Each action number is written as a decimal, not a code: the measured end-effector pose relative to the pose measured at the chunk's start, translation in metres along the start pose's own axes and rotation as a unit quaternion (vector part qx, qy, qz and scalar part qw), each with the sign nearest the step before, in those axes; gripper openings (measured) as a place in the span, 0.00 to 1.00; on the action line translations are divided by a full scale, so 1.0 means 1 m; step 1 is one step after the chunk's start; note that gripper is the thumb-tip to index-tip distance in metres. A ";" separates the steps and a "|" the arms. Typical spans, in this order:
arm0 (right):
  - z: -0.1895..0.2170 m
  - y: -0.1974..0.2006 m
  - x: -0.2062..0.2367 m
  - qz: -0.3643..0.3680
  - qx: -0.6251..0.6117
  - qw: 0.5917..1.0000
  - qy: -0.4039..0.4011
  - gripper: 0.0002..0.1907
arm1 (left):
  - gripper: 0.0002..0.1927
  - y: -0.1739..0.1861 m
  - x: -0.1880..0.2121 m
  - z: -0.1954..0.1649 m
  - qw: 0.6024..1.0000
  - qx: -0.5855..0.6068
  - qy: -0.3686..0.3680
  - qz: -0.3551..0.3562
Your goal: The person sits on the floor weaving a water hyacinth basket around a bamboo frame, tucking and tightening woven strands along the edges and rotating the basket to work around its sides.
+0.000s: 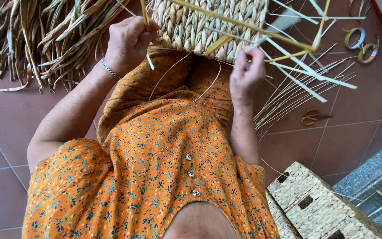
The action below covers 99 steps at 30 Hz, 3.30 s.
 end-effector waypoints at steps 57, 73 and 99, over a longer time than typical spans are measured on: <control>0.012 -0.036 -0.047 0.248 -0.252 0.935 -0.003 0.05 | 0.18 -0.062 -0.082 -0.089 0.995 0.056 -0.075 -0.046; 0.048 -0.028 -0.038 0.155 0.069 0.932 0.319 0.11 | 0.09 -0.090 -0.086 -0.071 0.972 0.193 -0.095 -0.097; 0.030 -0.046 -0.018 0.026 0.091 0.949 0.300 0.10 | 0.09 -0.082 -0.075 -0.069 0.978 0.161 -0.090 -0.093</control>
Point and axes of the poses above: each hand's wrist, its own x-axis away from the middle knuckle, its own y-axis out of the back of the hand, z = x × y, the point moved 2 cm from there along -x, towards the middle knuckle, and after that the axes turned 5 degrees about x, right-handed, at the moved point
